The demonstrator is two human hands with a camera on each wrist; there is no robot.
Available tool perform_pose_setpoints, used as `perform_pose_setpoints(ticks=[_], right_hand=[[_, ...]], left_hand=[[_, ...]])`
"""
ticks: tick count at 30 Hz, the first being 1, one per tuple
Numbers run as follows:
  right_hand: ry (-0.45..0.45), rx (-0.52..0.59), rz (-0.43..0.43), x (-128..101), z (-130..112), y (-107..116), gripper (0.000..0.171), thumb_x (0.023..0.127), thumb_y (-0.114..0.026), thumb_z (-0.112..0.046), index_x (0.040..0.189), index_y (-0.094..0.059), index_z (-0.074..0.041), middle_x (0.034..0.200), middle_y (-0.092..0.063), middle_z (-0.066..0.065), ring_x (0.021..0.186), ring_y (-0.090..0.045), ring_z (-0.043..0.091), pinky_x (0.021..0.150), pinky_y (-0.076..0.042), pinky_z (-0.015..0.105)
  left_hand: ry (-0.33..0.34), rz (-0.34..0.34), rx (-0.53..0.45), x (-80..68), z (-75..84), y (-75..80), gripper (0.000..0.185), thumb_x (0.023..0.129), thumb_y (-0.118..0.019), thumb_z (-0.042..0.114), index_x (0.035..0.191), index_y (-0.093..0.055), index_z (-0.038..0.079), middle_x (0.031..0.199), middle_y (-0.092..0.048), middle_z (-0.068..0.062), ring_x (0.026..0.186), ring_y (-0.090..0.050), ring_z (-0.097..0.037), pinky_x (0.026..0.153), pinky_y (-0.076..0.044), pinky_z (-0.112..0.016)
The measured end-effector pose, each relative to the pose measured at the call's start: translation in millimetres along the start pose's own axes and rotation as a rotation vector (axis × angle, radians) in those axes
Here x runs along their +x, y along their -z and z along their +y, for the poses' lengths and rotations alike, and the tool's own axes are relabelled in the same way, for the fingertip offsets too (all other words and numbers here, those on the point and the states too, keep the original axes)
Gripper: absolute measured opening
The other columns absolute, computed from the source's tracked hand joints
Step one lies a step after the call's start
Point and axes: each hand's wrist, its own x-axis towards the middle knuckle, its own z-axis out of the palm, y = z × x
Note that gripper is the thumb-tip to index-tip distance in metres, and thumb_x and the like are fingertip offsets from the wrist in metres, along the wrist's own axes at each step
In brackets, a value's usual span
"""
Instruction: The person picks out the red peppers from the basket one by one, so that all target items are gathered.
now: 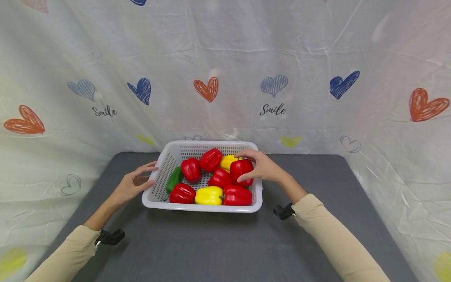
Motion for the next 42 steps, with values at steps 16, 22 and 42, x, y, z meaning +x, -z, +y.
perform_pose_setpoints(ticks=[16, 22, 42], right_hand=[[-0.022, -0.203, 0.002, 3.1, -0.1, -4.2, 0.071, 0.071, -0.095, -0.021, 0.134, -0.064, -0.011, 0.138, -0.056, 0.009, 0.119, -0.052, 0.031, 0.084, -0.056, 0.046], [-0.014, -0.179, -0.006, 3.2, 0.5, -3.8, 0.068, 0.072, -0.095, -0.02, 0.133, -0.064, -0.013, 0.133, -0.058, 0.007, 0.116, -0.053, 0.031, 0.083, -0.057, 0.045], [-0.014, -0.09, 0.022, 5.1, 3.2, -2.8, 0.068, 0.072, -0.093, -0.014, 0.132, -0.063, -0.009, 0.13, -0.056, 0.004, 0.118, -0.052, 0.029, 0.081, -0.057, 0.043]], left_hand=[[-0.004, -0.002, -0.002, 2.6, -0.1, -0.9, 0.049, 0.093, -0.071, -0.005, 0.14, -0.056, -0.004, 0.154, -0.04, -0.022, 0.134, -0.043, -0.043, 0.097, -0.04, -0.069], [0.012, 0.001, 0.001, 2.6, -0.3, -1.0, 0.049, 0.093, -0.071, -0.004, 0.14, -0.057, -0.003, 0.155, -0.04, -0.022, 0.134, -0.043, -0.043, 0.097, -0.04, -0.068], [0.019, 0.004, 0.013, 1.6, -1.3, -1.2, 0.048, 0.093, -0.072, -0.003, 0.139, -0.058, -0.003, 0.154, -0.04, -0.022, 0.133, -0.044, -0.044, 0.097, -0.041, -0.068]])
